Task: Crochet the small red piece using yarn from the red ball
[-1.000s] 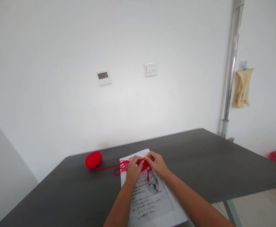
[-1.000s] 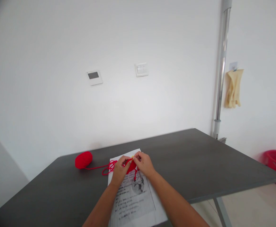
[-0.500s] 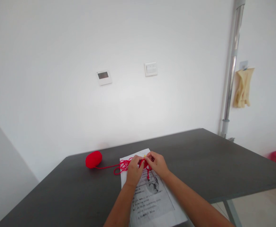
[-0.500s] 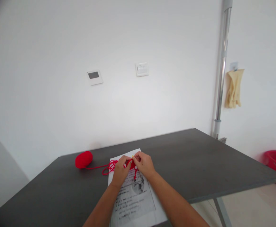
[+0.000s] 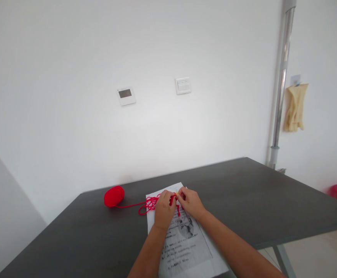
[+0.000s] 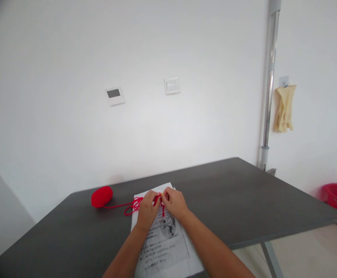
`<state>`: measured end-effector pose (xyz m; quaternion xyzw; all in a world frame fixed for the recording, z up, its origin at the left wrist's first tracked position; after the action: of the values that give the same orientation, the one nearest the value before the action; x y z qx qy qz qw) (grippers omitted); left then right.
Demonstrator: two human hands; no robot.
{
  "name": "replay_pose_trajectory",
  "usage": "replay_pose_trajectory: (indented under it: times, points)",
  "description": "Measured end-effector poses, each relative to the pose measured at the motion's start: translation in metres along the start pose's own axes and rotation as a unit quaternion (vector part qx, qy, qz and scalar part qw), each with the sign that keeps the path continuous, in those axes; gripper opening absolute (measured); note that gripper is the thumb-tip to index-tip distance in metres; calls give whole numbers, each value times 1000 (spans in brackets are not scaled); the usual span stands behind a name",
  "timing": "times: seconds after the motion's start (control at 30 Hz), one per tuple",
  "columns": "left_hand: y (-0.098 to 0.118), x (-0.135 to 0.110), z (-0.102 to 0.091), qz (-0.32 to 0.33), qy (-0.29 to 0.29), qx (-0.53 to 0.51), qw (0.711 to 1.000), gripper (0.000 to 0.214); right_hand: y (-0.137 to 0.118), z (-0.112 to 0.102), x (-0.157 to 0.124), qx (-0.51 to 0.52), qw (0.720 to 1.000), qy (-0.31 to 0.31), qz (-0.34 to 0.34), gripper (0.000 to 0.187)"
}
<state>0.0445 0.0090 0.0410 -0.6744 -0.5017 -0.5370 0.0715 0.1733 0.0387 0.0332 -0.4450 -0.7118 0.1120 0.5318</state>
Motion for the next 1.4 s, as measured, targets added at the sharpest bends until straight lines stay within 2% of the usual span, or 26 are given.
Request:
replay_pose_trajectory:
  times: [0.13,0.3,0.47,0.57,0.63,0.73,0.87,1.0,1.13,1.23,1.3,1.4]
  points:
    - [-11,3,-7,-65,44,-23,997,9,3,0,0,11,1000,15,7,13]
    - [-25,4,-8,-175,64,-92,978,9,13,-5,4,-34,994,68,79,16]
    - [-29,3,-5,-244,52,-137,959,11,23,-6,4,-147,981,6,123,13]
    - [-29,3,-5,-268,48,-155,950,12,25,-6,3,-171,976,-19,133,8]
    - [-30,3,-4,-279,48,-169,944,12,24,-7,3,-171,977,-18,122,12]
    - [-32,3,-3,-291,50,-184,938,12,19,-6,2,-167,983,-24,74,10]
    - [-35,2,-2,-299,62,-190,933,11,11,-2,-2,-180,981,-71,6,14]
    - [-38,3,-3,-303,63,-191,931,11,4,2,-5,-242,965,-96,-12,12]
    - [-40,4,-3,-317,68,-205,924,11,1,5,-5,-286,951,-114,11,16]
    - [-42,3,-2,-341,72,-228,909,11,3,4,-3,-275,953,-115,48,16]
    - [-44,2,0,-358,70,-246,898,12,7,2,-1,-241,962,-95,89,15]
    - [-47,0,3,-379,67,-275,881,14,14,-4,2,-159,976,-31,143,15]
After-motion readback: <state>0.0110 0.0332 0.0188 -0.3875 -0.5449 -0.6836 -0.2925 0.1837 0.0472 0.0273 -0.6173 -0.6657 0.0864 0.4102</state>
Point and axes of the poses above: each hand's wrist, its own x-axis towards the middle knuckle, its own z-axis out of the palm, y = z × x, the point moved 3 cm from there along x, towards the middle knuckle, and after that the axes turned 13 degrees about y, right-handed, at the moved point
